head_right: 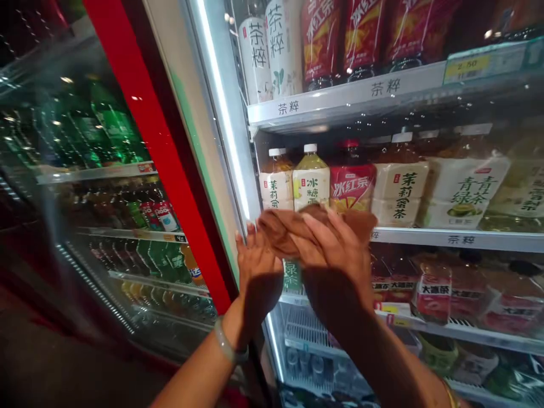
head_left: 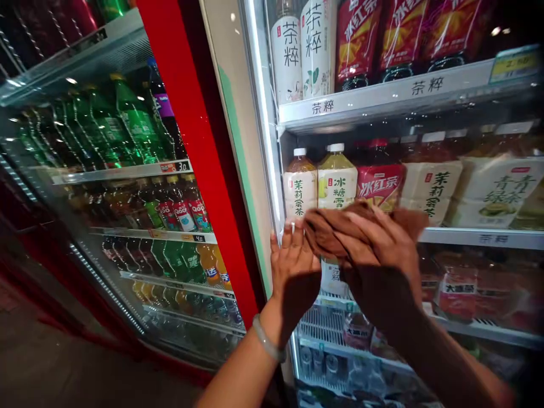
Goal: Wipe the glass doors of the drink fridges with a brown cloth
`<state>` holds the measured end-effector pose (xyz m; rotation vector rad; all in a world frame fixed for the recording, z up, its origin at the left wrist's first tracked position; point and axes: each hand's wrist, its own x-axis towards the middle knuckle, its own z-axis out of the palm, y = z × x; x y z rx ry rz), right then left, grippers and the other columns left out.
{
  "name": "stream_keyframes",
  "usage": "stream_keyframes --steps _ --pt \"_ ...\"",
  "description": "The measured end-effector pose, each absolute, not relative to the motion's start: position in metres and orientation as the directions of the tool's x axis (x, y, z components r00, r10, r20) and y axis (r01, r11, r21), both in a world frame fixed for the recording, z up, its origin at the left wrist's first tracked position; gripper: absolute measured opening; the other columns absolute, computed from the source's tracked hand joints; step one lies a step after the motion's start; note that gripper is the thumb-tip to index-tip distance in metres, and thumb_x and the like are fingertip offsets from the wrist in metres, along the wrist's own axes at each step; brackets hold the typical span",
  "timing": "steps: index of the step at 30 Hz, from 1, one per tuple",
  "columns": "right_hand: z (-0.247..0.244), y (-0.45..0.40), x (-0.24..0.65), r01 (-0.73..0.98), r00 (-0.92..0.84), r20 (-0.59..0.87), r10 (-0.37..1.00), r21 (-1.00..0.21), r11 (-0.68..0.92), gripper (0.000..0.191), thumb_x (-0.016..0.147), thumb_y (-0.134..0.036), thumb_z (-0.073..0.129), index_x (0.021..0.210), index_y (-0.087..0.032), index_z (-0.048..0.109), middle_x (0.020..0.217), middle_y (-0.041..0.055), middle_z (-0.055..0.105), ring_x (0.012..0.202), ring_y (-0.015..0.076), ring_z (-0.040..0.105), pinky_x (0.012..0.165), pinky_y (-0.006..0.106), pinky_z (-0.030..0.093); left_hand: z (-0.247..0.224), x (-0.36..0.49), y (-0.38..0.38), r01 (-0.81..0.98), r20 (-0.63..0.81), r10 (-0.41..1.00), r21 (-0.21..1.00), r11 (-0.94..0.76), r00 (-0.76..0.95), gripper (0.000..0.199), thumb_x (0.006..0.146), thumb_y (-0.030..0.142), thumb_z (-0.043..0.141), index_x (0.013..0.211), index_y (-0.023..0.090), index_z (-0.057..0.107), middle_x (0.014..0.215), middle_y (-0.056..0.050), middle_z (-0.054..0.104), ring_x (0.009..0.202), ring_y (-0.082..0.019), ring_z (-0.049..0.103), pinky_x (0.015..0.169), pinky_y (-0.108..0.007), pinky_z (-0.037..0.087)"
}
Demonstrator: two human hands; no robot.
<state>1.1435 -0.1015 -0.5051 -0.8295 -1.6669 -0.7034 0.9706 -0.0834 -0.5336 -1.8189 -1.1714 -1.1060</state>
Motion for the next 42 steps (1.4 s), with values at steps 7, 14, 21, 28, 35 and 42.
stream_keyframes --steps 7,14,21,28,35,42 --pt "-0.525 -0.087 1.153 0.701 -0.569 0.817 -0.095 0.542 0.464 0.034 0.097 -0.032 0.057 0.129 -0.027 0.069 0.148 0.0074 0.063 0.143 0.0340 0.051 0.115 0.060 0.049 -0.542 0.949 -0.074 0.891 0.962 0.149 -0.146 -0.430 0.230 0.073 0.101 0.017 0.035 0.169 0.013 0.009 0.175 -0.015 0.023 0.164 -0.022 0.013 0.135 -0.048 0.019" --pt "-0.526 -0.073 1.140 0.732 -0.516 0.837 -0.182 0.541 0.415 0.045 0.097 -0.036 0.060 0.139 -0.020 0.063 0.152 0.0104 0.059 0.145 0.0402 0.046 0.121 0.068 0.035 -0.555 0.956 -0.057 0.910 0.986 0.096 -0.089 -0.405 0.139 0.066 0.099 0.023 0.031 0.163 0.008 0.026 0.172 -0.018 0.031 0.164 -0.023 0.018 0.134 -0.048 0.016" --pt "-0.570 -0.073 1.150 0.724 -0.551 0.805 -0.220 0.592 0.353 0.039 0.098 -0.041 0.058 0.127 -0.017 0.067 0.145 0.0121 0.063 0.135 0.0375 0.053 0.117 0.063 0.039 -0.585 0.953 -0.052 0.909 0.970 0.083 -0.180 -0.377 0.227 0.064 0.103 0.034 0.030 0.162 0.010 0.029 0.173 -0.016 0.030 0.164 -0.022 0.016 0.134 -0.045 0.010" --pt "-0.565 -0.070 1.135 0.768 -0.437 0.881 -0.182 0.471 0.435 0.042 0.102 -0.037 0.055 0.137 -0.016 0.063 0.150 0.0110 0.060 0.144 0.0371 0.045 0.126 0.064 0.026 -0.586 0.960 -0.040 0.929 0.979 0.070 -0.156 -0.334 0.189 0.061 0.102 0.032 0.034 0.158 0.008 0.037 0.173 -0.016 0.031 0.164 -0.024 0.015 0.135 -0.045 0.001" --pt "-0.577 -0.068 1.167 0.741 -0.482 0.850 -0.211 0.524 0.419 0.037 0.099 -0.032 0.055 0.133 -0.023 0.066 0.145 0.0084 0.063 0.140 0.0346 0.049 0.122 0.059 0.034 -0.591 0.978 -0.051 0.944 0.980 0.118 -0.116 -0.308 0.159 0.071 0.097 0.027 0.039 0.163 0.006 0.028 0.175 -0.017 0.023 0.165 -0.023 0.014 0.135 -0.043 0.004" --pt "-0.570 -0.062 1.170 0.805 -0.320 0.919 -0.232 0.393 0.444 0.034 0.097 -0.030 0.057 0.129 -0.024 0.067 0.141 0.0084 0.065 0.135 0.0340 0.050 0.114 0.057 0.042 -0.588 1.018 -0.055 0.954 0.985 0.092 -0.114 -0.277 0.144 0.057 0.099 0.027 0.037 0.149 0.005 0.052 0.166 -0.018 0.044 0.161 -0.026 0.028 0.135 -0.048 0.013"
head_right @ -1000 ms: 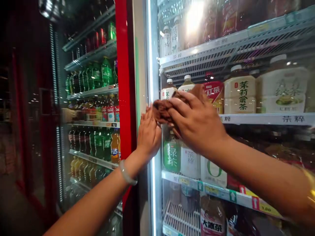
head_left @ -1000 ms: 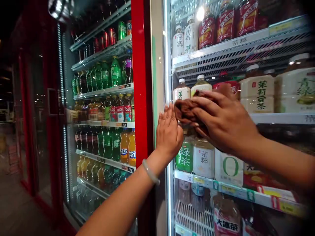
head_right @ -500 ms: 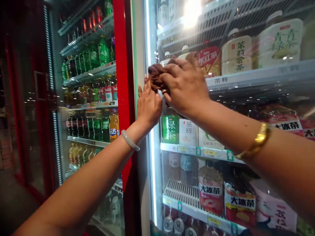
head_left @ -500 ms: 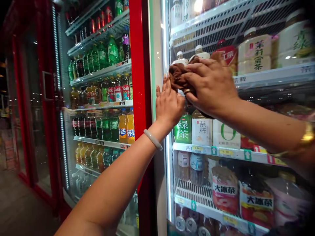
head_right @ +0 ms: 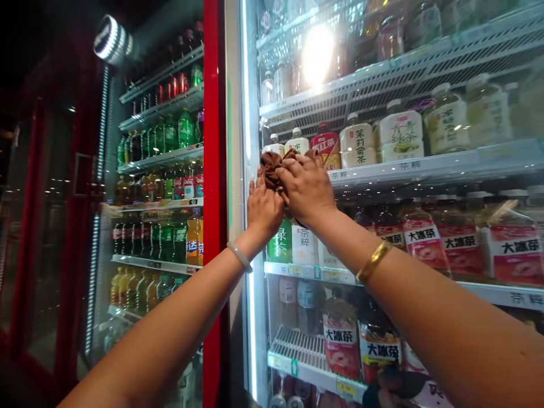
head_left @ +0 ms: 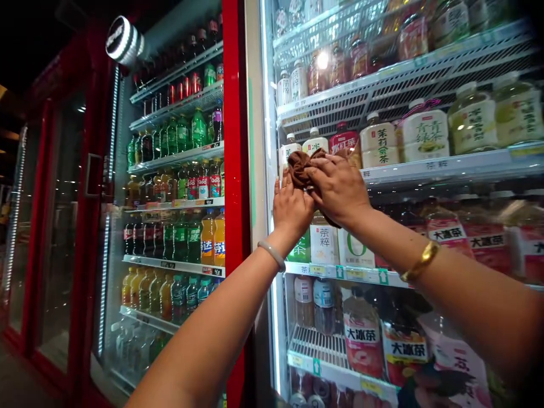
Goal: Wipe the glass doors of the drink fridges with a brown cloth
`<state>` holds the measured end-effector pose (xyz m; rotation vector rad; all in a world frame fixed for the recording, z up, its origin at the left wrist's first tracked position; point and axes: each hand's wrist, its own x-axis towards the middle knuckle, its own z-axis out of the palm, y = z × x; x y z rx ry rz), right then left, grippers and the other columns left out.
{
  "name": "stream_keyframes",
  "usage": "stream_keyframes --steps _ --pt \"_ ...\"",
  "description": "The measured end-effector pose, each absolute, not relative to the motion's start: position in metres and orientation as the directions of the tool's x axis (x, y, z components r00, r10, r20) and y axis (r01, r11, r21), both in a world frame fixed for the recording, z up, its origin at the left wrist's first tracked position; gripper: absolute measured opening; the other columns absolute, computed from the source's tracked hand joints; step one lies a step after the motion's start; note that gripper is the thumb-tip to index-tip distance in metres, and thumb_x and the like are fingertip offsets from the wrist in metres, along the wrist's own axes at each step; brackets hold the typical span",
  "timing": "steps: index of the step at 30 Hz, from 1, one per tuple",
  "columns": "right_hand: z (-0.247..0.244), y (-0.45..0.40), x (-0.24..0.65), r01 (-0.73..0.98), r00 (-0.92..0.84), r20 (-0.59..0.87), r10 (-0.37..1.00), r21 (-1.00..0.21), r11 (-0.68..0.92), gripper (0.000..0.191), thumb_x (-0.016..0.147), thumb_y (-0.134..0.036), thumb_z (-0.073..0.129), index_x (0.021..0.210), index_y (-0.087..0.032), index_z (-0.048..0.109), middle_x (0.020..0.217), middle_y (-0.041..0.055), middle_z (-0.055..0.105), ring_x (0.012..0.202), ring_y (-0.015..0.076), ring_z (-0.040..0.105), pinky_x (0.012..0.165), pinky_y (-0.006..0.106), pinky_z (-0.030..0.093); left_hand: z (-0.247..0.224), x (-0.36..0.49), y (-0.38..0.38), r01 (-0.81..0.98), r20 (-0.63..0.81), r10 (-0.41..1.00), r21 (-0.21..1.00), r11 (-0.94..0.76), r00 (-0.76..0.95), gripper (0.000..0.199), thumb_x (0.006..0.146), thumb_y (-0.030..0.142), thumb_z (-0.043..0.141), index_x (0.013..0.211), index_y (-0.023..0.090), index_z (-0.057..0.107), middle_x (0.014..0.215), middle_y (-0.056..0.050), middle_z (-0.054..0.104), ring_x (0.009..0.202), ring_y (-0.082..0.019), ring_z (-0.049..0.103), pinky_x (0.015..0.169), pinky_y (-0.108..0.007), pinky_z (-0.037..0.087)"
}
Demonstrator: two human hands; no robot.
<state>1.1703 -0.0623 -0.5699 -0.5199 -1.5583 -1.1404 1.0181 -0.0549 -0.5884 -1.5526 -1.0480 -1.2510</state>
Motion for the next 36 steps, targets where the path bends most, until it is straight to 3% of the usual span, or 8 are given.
stream_keyframes --steps 5,11,16,22,29,31,34,36 --pt "-0.585 -0.070 1.228 0.758 -0.521 0.821 -0.233 0.571 0.316 0.034 0.098 -0.029 0.056 0.130 -0.021 0.066 0.142 0.0070 0.065 0.133 0.0297 0.051 0.120 0.049 0.040 -0.588 1.025 -0.057 0.956 0.985 0.129 -0.076 -0.284 0.116 0.071 0.096 0.025 0.042 0.162 0.001 0.029 0.172 -0.021 0.028 0.163 -0.026 0.020 0.135 -0.047 0.011" --pt "-0.587 -0.074 1.246 0.862 -0.299 0.928 -0.222 0.363 0.354 0.037 0.094 -0.028 0.062 0.129 -0.021 0.068 0.142 0.0089 0.065 0.134 0.0324 0.050 0.112 0.050 0.045 -0.592 1.078 -0.060 0.946 0.987 0.122 -0.060 -0.319 0.103 0.068 0.096 0.024 0.039 0.161 0.004 0.034 0.172 -0.018 0.031 0.164 -0.026 0.019 0.134 -0.050 0.015" --pt "-0.595 -0.080 1.300 0.724 -0.580 0.793 -0.186 0.606 0.329 0.033 0.097 -0.027 0.059 0.128 -0.021 0.068 0.141 0.0078 0.066 0.132 0.0276 0.053 0.120 0.047 0.041 -0.604 1.099 -0.063 0.938 0.978 0.143 -0.101 -0.330 0.155 0.072 0.094 0.025 0.044 0.161 0.000 0.033 0.172 -0.020 0.029 0.163 -0.028 0.021 0.135 -0.048 0.014" --pt "-0.566 -0.070 1.309 0.892 -0.189 0.964 -0.189 0.249 0.378 0.036 0.091 -0.026 0.063 0.126 -0.021 0.069 0.140 0.0112 0.065 0.131 0.0348 0.054 0.114 0.055 0.044 -0.589 1.131 -0.071 0.957 0.977 0.198 -0.016 -0.288 0.076 0.070 0.100 0.026 0.039 0.164 0.003 0.026 0.175 -0.016 0.020 0.165 -0.025 0.009 0.136 -0.047 0.005" --pt "-0.574 -0.072 1.373 0.743 -0.539 0.823 -0.176 0.564 0.362 0.031 0.095 -0.033 0.059 0.124 -0.026 0.070 0.137 0.0067 0.067 0.130 0.0301 0.057 0.118 0.051 0.043 -0.586 1.167 -0.072 0.912 0.952 0.146 -0.205 -0.357 0.271 0.069 0.100 0.027 0.037 0.163 0.000 0.029 0.175 -0.014 0.024 0.164 -0.024 0.015 0.137 -0.041 0.009" --pt "-0.569 -0.075 1.391 0.808 -0.442 0.879 -0.178 0.476 0.348 0.032 0.093 -0.034 0.062 0.122 -0.025 0.071 0.134 0.0094 0.068 0.127 0.0323 0.058 0.115 0.053 0.046 -0.590 1.167 -0.070 0.877 0.929 0.096 -0.297 -0.377 0.356 0.066 0.102 0.027 0.033 0.165 0.006 0.026 0.176 -0.010 0.022 0.165 -0.021 0.013 0.137 -0.041 0.006" --pt "-0.564 -0.073 1.376 0.914 -0.122 0.971 -0.207 0.191 0.357 0.036 0.090 -0.031 0.063 0.124 -0.022 0.071 0.135 0.0130 0.066 0.127 0.0368 0.057 0.111 0.058 0.046 -0.592 1.165 -0.067 0.838 0.899 0.060 -0.377 -0.394 0.433 0.064 0.103 0.026 0.030 0.166 0.012 0.026 0.175 -0.006 0.025 0.164 -0.018 0.015 0.137 -0.040 0.007" --pt "-0.569 -0.072 1.357 0.910 -0.093 0.974 -0.206 0.167 0.380 0.038 0.091 -0.029 0.062 0.128 -0.022 0.069 0.139 0.0118 0.064 0.131 0.0370 0.054 0.114 0.060 0.044 -0.592 1.164 -0.065 0.840 0.895 0.066 -0.385 -0.381 0.441 0.062 0.103 0.026 0.031 0.163 0.007 0.032 0.174 -0.011 0.029 0.164 -0.020 0.017 0.137 -0.040 0.009"
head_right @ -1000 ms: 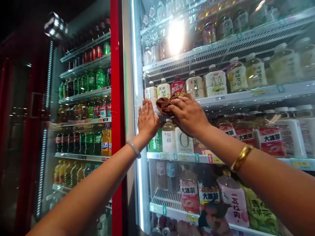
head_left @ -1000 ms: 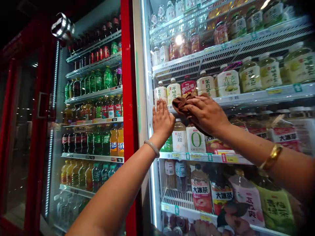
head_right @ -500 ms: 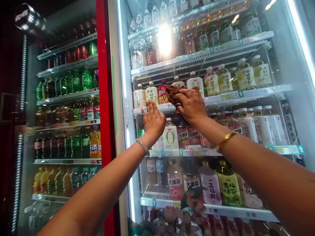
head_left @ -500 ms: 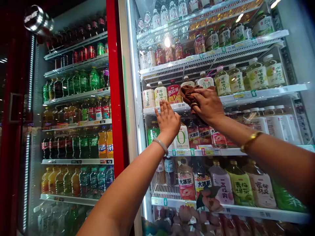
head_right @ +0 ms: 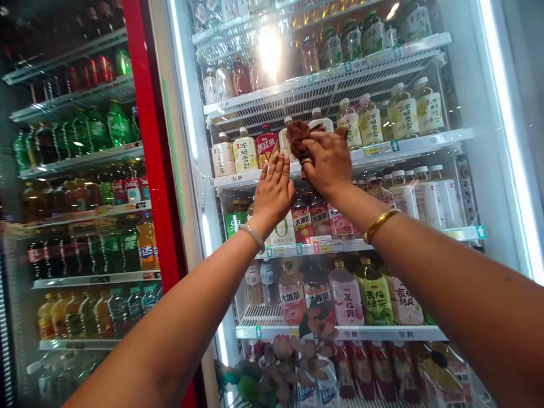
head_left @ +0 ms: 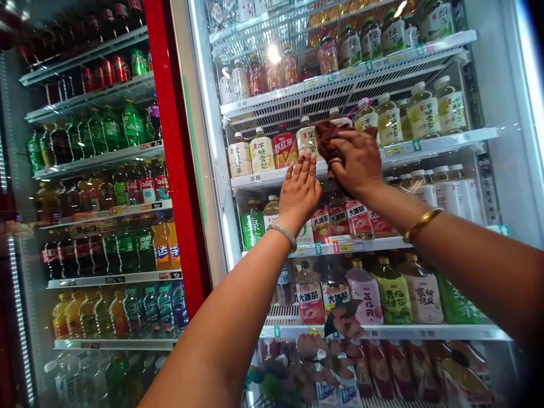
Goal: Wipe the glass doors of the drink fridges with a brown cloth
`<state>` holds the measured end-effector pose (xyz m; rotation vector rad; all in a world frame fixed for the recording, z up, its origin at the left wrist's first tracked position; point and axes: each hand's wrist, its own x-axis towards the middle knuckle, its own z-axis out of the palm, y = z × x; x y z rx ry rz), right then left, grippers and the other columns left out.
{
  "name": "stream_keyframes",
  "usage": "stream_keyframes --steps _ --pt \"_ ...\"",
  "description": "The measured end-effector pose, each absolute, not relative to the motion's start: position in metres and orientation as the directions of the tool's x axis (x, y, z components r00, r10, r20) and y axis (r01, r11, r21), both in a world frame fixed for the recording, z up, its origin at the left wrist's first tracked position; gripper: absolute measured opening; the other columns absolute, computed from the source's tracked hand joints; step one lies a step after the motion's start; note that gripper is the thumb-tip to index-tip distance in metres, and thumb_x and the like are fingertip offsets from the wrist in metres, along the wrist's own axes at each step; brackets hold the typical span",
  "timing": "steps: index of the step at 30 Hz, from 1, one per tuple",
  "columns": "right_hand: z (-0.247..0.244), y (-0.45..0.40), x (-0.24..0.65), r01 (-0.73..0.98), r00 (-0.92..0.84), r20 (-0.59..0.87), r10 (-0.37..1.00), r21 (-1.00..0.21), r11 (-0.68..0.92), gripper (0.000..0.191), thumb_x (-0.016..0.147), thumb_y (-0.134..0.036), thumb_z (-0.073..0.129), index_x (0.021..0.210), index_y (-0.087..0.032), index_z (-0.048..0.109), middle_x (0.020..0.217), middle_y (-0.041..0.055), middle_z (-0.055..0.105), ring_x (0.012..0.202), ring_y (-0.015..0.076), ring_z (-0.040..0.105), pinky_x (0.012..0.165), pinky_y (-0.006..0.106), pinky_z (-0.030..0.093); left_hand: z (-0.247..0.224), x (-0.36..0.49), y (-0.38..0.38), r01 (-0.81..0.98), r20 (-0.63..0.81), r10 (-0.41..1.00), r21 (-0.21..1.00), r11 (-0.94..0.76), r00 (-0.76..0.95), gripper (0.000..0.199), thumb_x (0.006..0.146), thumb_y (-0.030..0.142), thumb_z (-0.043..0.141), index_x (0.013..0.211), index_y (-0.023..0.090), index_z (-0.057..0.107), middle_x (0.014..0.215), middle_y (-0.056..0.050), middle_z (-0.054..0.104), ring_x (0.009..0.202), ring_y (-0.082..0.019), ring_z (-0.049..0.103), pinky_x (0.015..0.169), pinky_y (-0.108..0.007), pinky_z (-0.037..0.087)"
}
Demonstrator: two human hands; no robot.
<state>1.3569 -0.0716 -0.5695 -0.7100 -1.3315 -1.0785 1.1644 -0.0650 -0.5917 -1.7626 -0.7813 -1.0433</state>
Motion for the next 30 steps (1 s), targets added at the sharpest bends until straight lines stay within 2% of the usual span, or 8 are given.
stream_keyframes --steps 4,6,12,18,20,25,27,30 --pt "-0.594 -0.075 1.366 0.802 -0.422 0.889 -0.180 0.458 0.383 0.038 0.094 -0.033 0.061 0.130 -0.024 0.067 0.141 0.0100 0.064 0.134 0.0327 0.053 0.118 0.054 0.043 -0.592 1.164 -0.063 0.844 0.895 0.060 -0.392 -0.367 0.442 0.062 0.101 0.025 0.037 0.160 0.005 0.037 0.173 -0.013 0.031 0.164 -0.022 0.015 0.137 -0.042 0.013" --pt "-0.598 -0.077 1.387 0.771 -0.491 0.854 -0.174 0.519 0.369 0.036 0.093 -0.033 0.062 0.127 -0.024 0.068 0.138 0.0098 0.066 0.131 0.0322 0.056 0.117 0.053 0.045 -0.593 1.164 -0.062 0.844 0.899 0.051 -0.388 -0.371 0.435 0.064 0.102 0.025 0.036 0.164 0.008 0.031 0.174 -0.010 0.029 0.164 -0.021 0.015 0.137 -0.042 0.014" --pt "-0.587 -0.074 1.360 0.935 -0.007 0.985 -0.170 0.066 0.348 0.041 0.090 -0.030 0.061 0.129 -0.020 0.068 0.138 0.0151 0.063 0.127 0.0394 0.053 0.111 0.062 0.045 -0.593 1.164 -0.061 0.853 0.904 0.033 -0.389 -0.348 0.426 0.064 0.106 0.032 0.031 0.165 0.007 0.026 0.175 -0.012 0.027 0.164 -0.022 0.015 0.137 -0.041 0.014" --pt "-0.605 -0.082 1.385 0.772 -0.524 0.841 -0.138 0.537 0.341 0.036 0.093 -0.037 0.062 0.126 -0.025 0.069 0.141 0.0075 0.065 0.133 0.0308 0.053 0.119 0.050 0.042 -0.594 1.163 -0.060 0.844 0.899 0.052 -0.387 -0.372 0.435 0.068 0.102 0.026 0.037 0.166 0.008 0.023 0.175 -0.011 0.024 0.164 -0.023 0.016 0.136 -0.045 0.017" --pt "-0.599 -0.083 1.405 0.807 -0.470 0.874 -0.121 0.481 0.342 0.034 0.090 -0.036 0.064 0.122 -0.025 0.071 0.137 0.0078 0.067 0.129 0.0313 0.056 0.117 0.052 0.044 -0.595 1.164 -0.059 0.843 0.903 0.037 -0.383 -0.377 0.427 0.068 0.103 0.026 0.035 0.167 0.011 0.019 0.176 -0.010 0.023 0.164 -0.023 0.016 0.137 -0.045 0.016" --pt "-0.581 -0.074 1.369 0.950 0.041 0.979 -0.201 0.024 0.310 0.041 0.088 -0.031 0.061 0.127 -0.019 0.068 0.137 0.0172 0.062 0.127 0.0413 0.051 0.108 0.066 0.044 -0.594 1.163 -0.060 0.845 0.909 0.036 -0.370 -0.386 0.415 0.066 0.104 0.028 0.035 0.167 0.013 0.021 0.175 -0.009 0.027 0.164 -0.021 0.016 0.137 -0.045 0.016" --pt "-0.585 -0.072 1.355 0.932 -0.108 0.974 -0.199 0.169 0.320 0.042 0.089 -0.032 0.062 0.130 -0.022 0.067 0.141 0.0136 0.062 0.131 0.0379 0.050 0.114 0.062 0.043 -0.594 1.162 -0.061 0.842 0.902 0.047 -0.381 -0.382 0.430 0.065 0.104 0.029 0.037 0.165 0.009 0.027 0.173 -0.012 0.030 0.164 -0.022 0.016 0.137 -0.045 0.016" --pt "-0.591 -0.076 1.375 0.744 -0.540 0.820 -0.190 0.571 0.348 0.040 0.091 -0.034 0.063 0.131 -0.028 0.066 0.143 0.0066 0.063 0.135 0.0310 0.051 0.121 0.055 0.041 -0.594 1.162 -0.063 0.834 0.891 0.051 -0.400 -0.380 0.451 0.067 0.102 0.029 0.041 0.164 0.005 0.028 0.173 -0.015 0.028 0.164 -0.024 0.017 0.137 -0.045 0.016"
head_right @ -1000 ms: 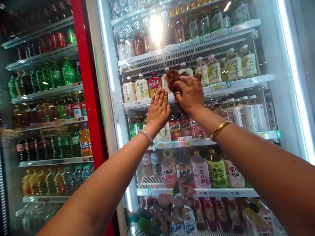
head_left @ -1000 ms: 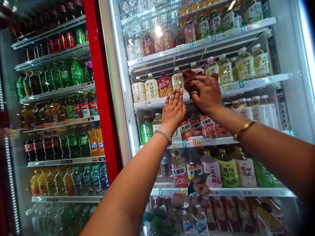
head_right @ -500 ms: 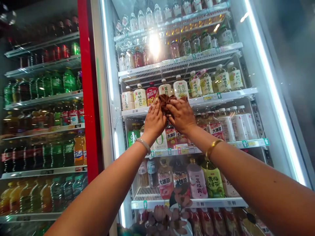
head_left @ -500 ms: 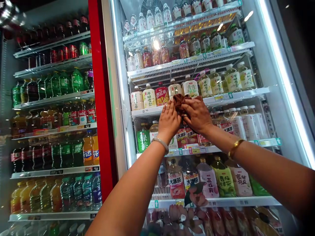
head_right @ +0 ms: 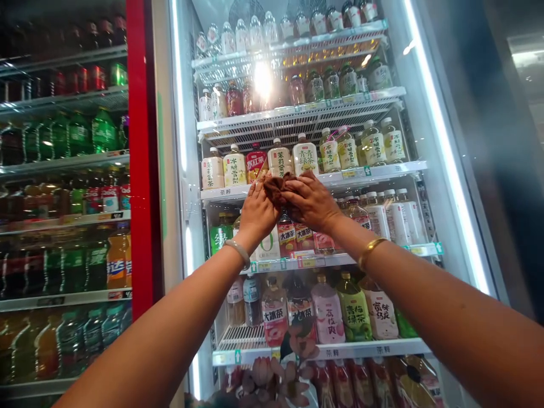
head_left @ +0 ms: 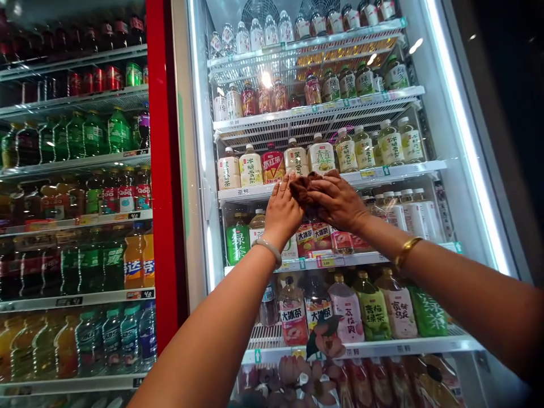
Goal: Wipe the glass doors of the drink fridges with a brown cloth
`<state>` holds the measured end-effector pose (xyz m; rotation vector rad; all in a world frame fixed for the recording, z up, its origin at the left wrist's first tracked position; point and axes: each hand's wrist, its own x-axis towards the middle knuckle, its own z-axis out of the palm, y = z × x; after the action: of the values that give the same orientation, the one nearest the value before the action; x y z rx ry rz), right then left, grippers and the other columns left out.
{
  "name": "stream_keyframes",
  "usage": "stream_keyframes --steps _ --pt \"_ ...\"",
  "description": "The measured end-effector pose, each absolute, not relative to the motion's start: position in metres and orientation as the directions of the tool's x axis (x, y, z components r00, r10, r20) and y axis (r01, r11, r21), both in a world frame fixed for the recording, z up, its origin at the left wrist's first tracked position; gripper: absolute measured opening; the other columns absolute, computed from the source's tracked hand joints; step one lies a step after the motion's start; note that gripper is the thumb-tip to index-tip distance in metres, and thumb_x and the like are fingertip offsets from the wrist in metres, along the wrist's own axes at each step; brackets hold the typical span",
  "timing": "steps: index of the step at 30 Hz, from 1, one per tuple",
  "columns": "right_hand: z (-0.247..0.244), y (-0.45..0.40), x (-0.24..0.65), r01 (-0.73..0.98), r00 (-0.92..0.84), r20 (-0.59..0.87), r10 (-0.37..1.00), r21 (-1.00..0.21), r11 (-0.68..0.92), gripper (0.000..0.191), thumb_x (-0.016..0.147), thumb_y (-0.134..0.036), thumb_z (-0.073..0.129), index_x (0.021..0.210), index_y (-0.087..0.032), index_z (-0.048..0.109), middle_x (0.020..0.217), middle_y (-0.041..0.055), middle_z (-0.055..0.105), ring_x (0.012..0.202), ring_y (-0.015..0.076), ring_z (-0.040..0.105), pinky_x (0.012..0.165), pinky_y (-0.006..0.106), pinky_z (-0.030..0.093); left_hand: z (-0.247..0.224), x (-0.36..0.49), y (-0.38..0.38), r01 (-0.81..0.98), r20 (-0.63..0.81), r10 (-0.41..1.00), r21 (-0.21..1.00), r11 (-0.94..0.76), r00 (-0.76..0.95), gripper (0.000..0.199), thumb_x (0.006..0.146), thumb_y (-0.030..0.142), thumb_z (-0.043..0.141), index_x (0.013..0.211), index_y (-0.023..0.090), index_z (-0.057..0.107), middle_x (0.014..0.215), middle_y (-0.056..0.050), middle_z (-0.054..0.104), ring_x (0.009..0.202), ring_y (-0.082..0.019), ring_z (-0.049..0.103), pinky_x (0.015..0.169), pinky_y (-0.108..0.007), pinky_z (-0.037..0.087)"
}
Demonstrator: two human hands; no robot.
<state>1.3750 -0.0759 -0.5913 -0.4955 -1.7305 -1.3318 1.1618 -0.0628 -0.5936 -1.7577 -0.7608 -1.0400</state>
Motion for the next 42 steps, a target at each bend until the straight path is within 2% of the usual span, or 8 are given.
stream_keyframes --steps 3,8,14,22,27,33,38,42 --pt "-0.585 -0.080 1.409 0.679 -0.620 0.765 -0.177 0.635 0.367 0.037 0.091 -0.032 0.064 0.127 -0.031 0.067 0.141 0.0054 0.064 0.133 0.0293 0.054 0.121 0.054 0.042 -0.594 1.163 -0.064 0.834 0.900 0.036 -0.388 -0.393 0.435 0.065 0.104 0.029 0.038 0.165 0.010 0.026 0.175 -0.011 0.024 0.164 -0.023 0.017 0.137 -0.044 0.015" --pt "-0.580 -0.073 1.386 0.926 -0.188 0.958 -0.218 0.247 0.285 0.042 0.088 -0.029 0.064 0.129 -0.026 0.066 0.143 0.0103 0.061 0.136 0.0368 0.051 0.117 0.061 0.043 -0.594 1.164 -0.065 0.830 0.904 0.036 -0.376 -0.412 0.427 0.062 0.104 0.030 0.037 0.164 0.014 0.032 0.175 -0.010 0.026 0.164 -0.021 0.013 0.137 -0.045 0.013" --pt "-0.590 -0.078 1.401 0.768 -0.553 0.828 -0.093 0.550 0.329 0.039 0.090 -0.037 0.065 0.128 -0.028 0.068 0.144 0.0070 0.064 0.137 0.0306 0.052 0.123 0.055 0.040 -0.589 1.199 -0.073 0.858 0.944 0.087 -0.249 -0.449 0.320 0.062 0.099 0.025 0.041 0.157 0.003 0.041 0.171 -0.017 0.032 0.163 -0.025 0.022 0.136 -0.046 0.017" --pt "-0.583 -0.063 1.434 0.953 -0.102 0.969 -0.224 0.160 0.257 0.037 0.096 -0.029 0.051 0.129 -0.020 0.066 0.142 0.0169 0.062 0.134 0.0343 0.052 0.117 0.060 0.044 -0.573 1.291 -0.080 0.877 0.965 0.129 -0.147 -0.457 0.229 0.069 0.103 0.030 0.037 0.162 -0.002 0.028 0.174 -0.017 0.024 0.164 -0.024 0.018 0.136 -0.039 0.016" --pt "-0.588 -0.074 1.480 0.894 -0.325 0.931 -0.166 0.360 0.267 0.039 0.087 -0.029 0.061 0.124 -0.026 0.068 0.138 0.0090 0.065 0.131 0.0316 0.056 0.117 0.055 0.046 -0.586 1.292 -0.073 0.759 0.902 -0.048 -0.389 -0.522 0.429 0.069 0.103 0.032 0.035 0.164 0.002 0.025 0.175 -0.013 0.023 0.164 -0.023 0.016 0.137 -0.042 0.010" --pt "-0.578 -0.067 1.467 0.965 -0.001 0.971 -0.238 0.064 0.256 0.044 0.090 -0.030 0.055 0.133 -0.021 0.064 0.142 0.0162 0.059 0.134 0.0393 0.050 0.117 0.064 0.040 -0.588 1.296 -0.065 0.723 0.882 -0.070 -0.425 -0.545 0.466 0.067 0.101 0.026 0.033 0.165 0.006 0.024 0.176 -0.010 0.023 0.165 -0.020 0.010 0.137 -0.043 0.010" --pt "-0.596 -0.074 1.493 0.908 -0.282 0.939 -0.198 0.328 0.260 0.036 0.089 -0.035 0.060 0.124 -0.027 0.067 0.137 0.0096 0.064 0.131 0.0323 0.055 0.118 0.054 0.044 -0.587 1.295 -0.068 0.732 0.880 -0.053 -0.425 -0.533 0.472 0.067 0.101 0.025 0.032 0.163 0.000 0.025 0.175 -0.016 0.022 0.165 -0.024 0.013 0.137 -0.045 0.011" --pt "-0.580 -0.068 1.505 0.970 -0.012 0.969 -0.246 0.071 0.233 0.037 0.085 -0.032 0.060 0.120 -0.023 0.068 0.134 0.0151 0.064 0.126 0.0372 0.053 0.112 0.061 0.045 -0.587 1.296 -0.070 0.734 0.869 -0.037 -0.440 -0.518 0.494 0.068 0.100 0.023 0.033 0.164 0.001 0.025 0.175 -0.014 0.023 0.164 -0.023 0.015 0.137 -0.044 0.008"
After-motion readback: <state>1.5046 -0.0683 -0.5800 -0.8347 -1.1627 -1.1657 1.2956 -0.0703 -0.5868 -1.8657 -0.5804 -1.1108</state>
